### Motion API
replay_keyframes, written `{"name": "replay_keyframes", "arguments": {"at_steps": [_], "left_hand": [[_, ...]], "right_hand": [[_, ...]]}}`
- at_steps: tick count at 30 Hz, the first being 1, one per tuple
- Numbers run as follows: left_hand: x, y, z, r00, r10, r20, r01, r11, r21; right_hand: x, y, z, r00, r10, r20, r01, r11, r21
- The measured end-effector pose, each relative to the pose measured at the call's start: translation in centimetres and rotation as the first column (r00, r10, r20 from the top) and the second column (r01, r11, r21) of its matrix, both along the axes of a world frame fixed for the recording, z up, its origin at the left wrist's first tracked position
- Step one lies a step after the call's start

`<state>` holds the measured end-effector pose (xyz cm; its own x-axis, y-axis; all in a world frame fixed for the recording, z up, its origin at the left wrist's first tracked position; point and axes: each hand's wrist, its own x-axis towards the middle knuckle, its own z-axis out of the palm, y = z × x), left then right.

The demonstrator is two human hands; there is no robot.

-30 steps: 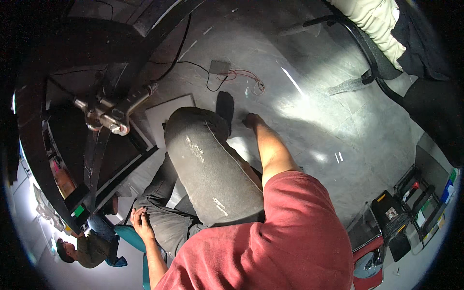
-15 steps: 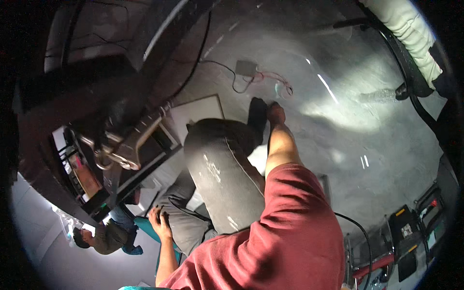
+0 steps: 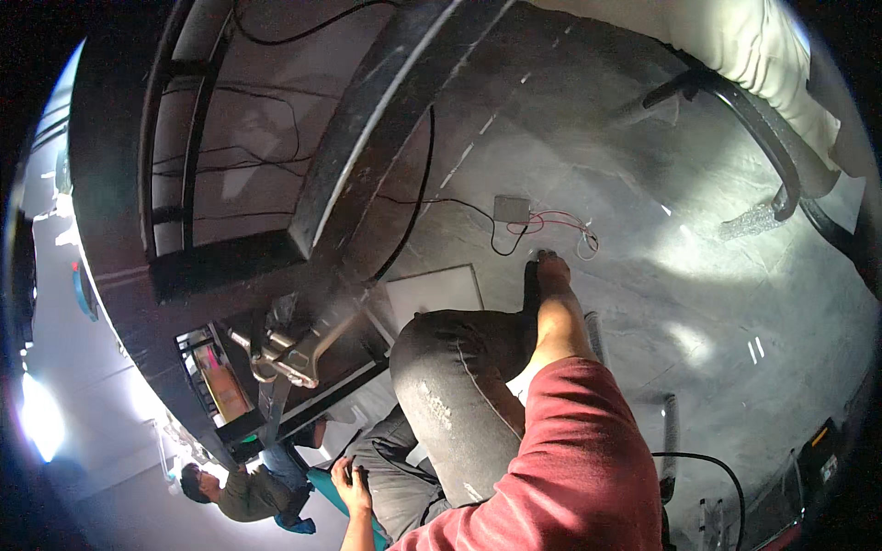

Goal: The person places artificial teeth into a plaster mold of a dental arch, using glue to secure them and hands to position each tooth.

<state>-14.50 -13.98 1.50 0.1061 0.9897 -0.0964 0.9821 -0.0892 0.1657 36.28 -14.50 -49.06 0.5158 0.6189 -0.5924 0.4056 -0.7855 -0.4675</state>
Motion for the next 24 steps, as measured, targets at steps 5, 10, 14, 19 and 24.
{"name": "replay_keyframes", "arguments": {"at_steps": [5, 10, 14, 19, 24], "left_hand": [[-2.0, 0.3, 0.8, 1.0, -0.006, -0.009, 0.006, 1.0, 0.019], [-0.8, 1.1, 1.1, 0.999, -0.023, 0.035, 0.023, 1.0, -0.018], [0.7, 1.4, 1.5, 0.998, -0.061, 0.008, 0.061, 0.997, -0.045], [1.2, 1.5, 1.4, 0.999, -0.026, 0.027, 0.028, 0.998, -0.063], [1.0, 1.6, 1.7, 0.999, -0.044, -0.022, 0.043, 0.997, -0.069]], "right_hand": [[-0.7, 1.2, 2.6, 0.993, -0.045, -0.106, 0.052, 0.996, 0.069], [1.0, -0.5, 2.1, 0.998, -0.057, 0.018, 0.056, 0.996, 0.065], [2.5, -0.7, 1.3, 0.976, -0.216, -0.023, 0.215, 0.976, -0.027], [3.3, -0.4, 2.3, 0.955, -0.291, -0.059, 0.291, 0.957, -0.004], [3.6, -0.3, 3.0, 0.967, -0.248, -0.062, 0.243, 0.967, -0.078]]}}
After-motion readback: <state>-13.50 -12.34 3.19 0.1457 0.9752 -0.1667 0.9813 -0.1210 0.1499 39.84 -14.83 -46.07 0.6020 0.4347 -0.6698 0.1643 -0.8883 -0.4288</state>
